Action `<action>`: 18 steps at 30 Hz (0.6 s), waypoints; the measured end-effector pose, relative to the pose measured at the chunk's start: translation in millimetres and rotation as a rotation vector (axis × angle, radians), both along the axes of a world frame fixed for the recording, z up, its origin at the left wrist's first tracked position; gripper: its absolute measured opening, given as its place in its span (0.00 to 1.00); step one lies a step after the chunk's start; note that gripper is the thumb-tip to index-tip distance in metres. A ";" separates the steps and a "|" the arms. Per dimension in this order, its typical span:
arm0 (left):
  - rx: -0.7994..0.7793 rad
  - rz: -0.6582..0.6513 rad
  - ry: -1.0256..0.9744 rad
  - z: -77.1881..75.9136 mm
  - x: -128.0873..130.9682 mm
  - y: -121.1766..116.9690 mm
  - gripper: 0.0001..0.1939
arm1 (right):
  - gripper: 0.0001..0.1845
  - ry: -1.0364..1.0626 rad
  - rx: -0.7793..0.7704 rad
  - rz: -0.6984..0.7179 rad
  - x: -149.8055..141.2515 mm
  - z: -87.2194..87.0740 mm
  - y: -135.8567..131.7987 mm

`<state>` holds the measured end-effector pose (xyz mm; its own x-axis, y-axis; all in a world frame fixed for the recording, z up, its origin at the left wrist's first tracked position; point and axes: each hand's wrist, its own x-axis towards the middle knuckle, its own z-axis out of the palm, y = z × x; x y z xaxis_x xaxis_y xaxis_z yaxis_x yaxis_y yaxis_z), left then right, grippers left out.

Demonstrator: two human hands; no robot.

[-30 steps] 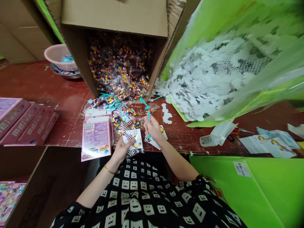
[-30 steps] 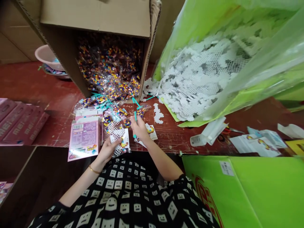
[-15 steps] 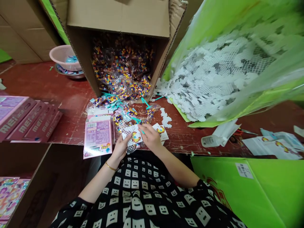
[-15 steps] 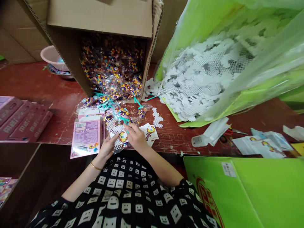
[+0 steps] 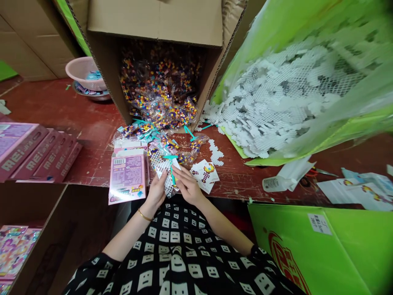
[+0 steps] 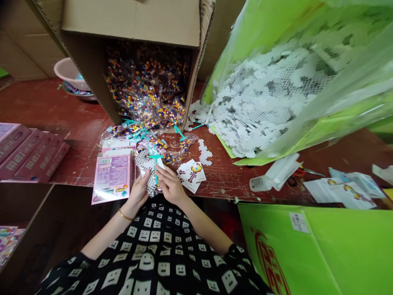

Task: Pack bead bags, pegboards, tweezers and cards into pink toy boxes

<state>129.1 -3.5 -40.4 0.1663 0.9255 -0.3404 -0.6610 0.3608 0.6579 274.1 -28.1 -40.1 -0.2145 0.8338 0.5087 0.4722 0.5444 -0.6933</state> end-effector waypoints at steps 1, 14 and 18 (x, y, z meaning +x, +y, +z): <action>0.014 0.005 0.021 1.3 0.6 -0.3 0.30 | 0.21 0.043 -0.015 -0.016 -0.1 -0.4 0.5; 0.107 -0.103 0.212 2.7 -10.4 2.7 0.26 | 0.10 0.213 -0.097 -0.263 12.0 32.2 6.1; 0.161 -0.325 0.283 15.4 -19.9 3.2 0.24 | 0.30 0.276 -0.453 -0.024 31.5 47.0 47.4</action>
<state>109.2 -0.3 -25.0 0.3777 0.8856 -0.2704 -0.3169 0.3980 0.8609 305.6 19.3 6.8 -0.1022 0.9861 0.1312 0.2477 0.1530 -0.9567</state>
